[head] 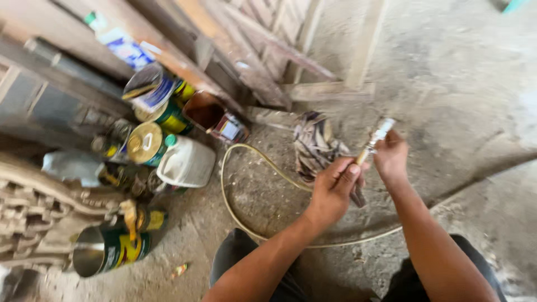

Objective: The person uses a spray gun to apply finish to a wooden cabinet door, then disassembles the spray gun's air hose connection using a chisel to clean the fitting, and reassembles the components.

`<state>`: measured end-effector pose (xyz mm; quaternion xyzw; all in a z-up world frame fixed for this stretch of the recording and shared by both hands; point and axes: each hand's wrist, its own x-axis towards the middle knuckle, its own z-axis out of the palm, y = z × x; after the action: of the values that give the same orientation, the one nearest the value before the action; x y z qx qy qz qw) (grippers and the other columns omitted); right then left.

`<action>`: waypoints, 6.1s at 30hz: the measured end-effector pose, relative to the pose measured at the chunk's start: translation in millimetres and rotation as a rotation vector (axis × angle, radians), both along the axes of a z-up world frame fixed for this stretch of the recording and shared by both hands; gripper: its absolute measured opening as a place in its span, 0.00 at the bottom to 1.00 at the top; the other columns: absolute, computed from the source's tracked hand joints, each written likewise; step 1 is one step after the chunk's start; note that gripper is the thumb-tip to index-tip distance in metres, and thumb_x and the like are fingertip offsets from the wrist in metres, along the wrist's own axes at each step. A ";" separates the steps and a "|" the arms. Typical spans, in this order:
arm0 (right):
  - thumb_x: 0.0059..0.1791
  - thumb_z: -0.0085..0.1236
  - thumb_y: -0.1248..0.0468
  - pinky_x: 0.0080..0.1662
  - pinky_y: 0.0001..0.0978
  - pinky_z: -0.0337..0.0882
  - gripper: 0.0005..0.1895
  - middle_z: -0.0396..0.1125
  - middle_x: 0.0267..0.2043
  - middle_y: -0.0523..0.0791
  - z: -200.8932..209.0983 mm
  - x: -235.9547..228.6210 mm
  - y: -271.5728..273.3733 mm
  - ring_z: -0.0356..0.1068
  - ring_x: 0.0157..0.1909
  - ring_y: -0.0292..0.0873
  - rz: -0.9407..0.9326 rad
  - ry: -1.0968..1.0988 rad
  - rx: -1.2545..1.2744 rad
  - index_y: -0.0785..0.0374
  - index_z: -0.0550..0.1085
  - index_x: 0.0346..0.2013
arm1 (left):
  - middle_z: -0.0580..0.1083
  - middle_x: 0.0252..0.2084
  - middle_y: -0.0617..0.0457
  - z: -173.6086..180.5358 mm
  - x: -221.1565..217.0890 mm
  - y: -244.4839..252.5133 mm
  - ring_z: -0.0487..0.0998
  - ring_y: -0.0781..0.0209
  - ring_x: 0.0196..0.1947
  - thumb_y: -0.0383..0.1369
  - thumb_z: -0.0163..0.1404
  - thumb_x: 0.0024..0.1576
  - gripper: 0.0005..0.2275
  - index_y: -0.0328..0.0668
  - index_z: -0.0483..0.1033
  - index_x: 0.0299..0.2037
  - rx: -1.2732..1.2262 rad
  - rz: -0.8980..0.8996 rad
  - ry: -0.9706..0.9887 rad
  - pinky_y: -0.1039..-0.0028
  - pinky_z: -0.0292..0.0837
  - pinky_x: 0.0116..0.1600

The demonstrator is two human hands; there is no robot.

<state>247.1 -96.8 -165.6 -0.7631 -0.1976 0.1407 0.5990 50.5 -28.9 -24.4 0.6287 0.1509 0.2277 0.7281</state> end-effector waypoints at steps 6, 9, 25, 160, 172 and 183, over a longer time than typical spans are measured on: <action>0.63 0.50 0.59 0.48 0.31 0.70 0.15 0.70 0.40 0.44 130.2 -41.4 -51.3 0.68 0.42 0.37 0.131 -0.081 0.466 0.68 0.74 0.40 | 0.73 0.35 0.59 -8.2 26.3 -3.7 0.69 0.72 0.35 0.34 0.48 0.68 0.09 0.36 0.76 0.51 -0.008 0.013 -0.060 0.79 0.68 0.42; 0.61 0.52 0.59 0.48 0.30 0.70 0.13 0.70 0.40 0.44 139.5 -41.2 -54.8 0.68 0.42 0.35 0.195 -0.023 0.486 0.69 0.73 0.42 | 0.72 0.35 0.60 -13.9 27.5 -5.3 0.70 0.72 0.35 0.33 0.49 0.68 0.10 0.37 0.77 0.52 0.063 -0.052 -0.023 0.79 0.68 0.42; 0.55 0.64 0.65 0.37 0.25 0.66 0.08 0.70 0.36 0.43 162.5 -54.5 -111.3 0.67 0.35 0.33 0.139 -0.367 0.235 0.67 0.75 0.36 | 0.76 0.42 0.48 25.0 32.9 -47.7 0.78 0.61 0.37 0.31 0.55 0.66 0.16 0.38 0.67 0.60 0.625 0.121 -0.135 0.73 0.75 0.42; 0.51 0.59 0.61 0.21 0.42 0.64 0.10 0.66 0.14 0.49 261.6 -85.0 -113.6 0.65 0.15 0.44 0.568 -0.301 -0.645 0.65 0.77 0.31 | 0.70 0.35 0.45 70.3 -30.9 14.5 0.74 0.46 0.30 0.22 0.53 0.55 0.07 0.36 0.69 0.42 0.849 -0.336 -0.241 0.59 0.69 0.34; 0.52 0.65 0.62 0.50 0.40 0.70 0.13 0.69 0.43 0.48 284.9 -31.2 -93.8 0.70 0.40 0.44 0.598 -1.984 -0.181 0.60 0.77 0.51 | 0.75 0.34 0.50 70.1 -19.7 19.4 0.75 0.60 0.30 0.30 0.51 0.66 0.06 0.37 0.76 0.49 0.444 -0.355 -0.186 0.69 0.72 0.39; 0.54 0.57 0.48 0.46 0.37 0.68 0.19 0.66 0.31 0.46 298.0 -42.1 -82.7 0.67 0.33 0.44 0.837 -1.920 -0.157 0.62 0.76 0.34 | 0.75 0.38 0.47 80.1 -31.3 18.3 0.77 0.56 0.34 0.27 0.52 0.65 0.07 0.35 0.75 0.50 0.571 -0.287 -0.351 0.69 0.72 0.41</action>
<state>204.9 -179.6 132.4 -0.4616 -0.8281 -0.3151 0.0432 19.2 -10.7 55.7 0.7727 -0.1357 0.2607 0.5626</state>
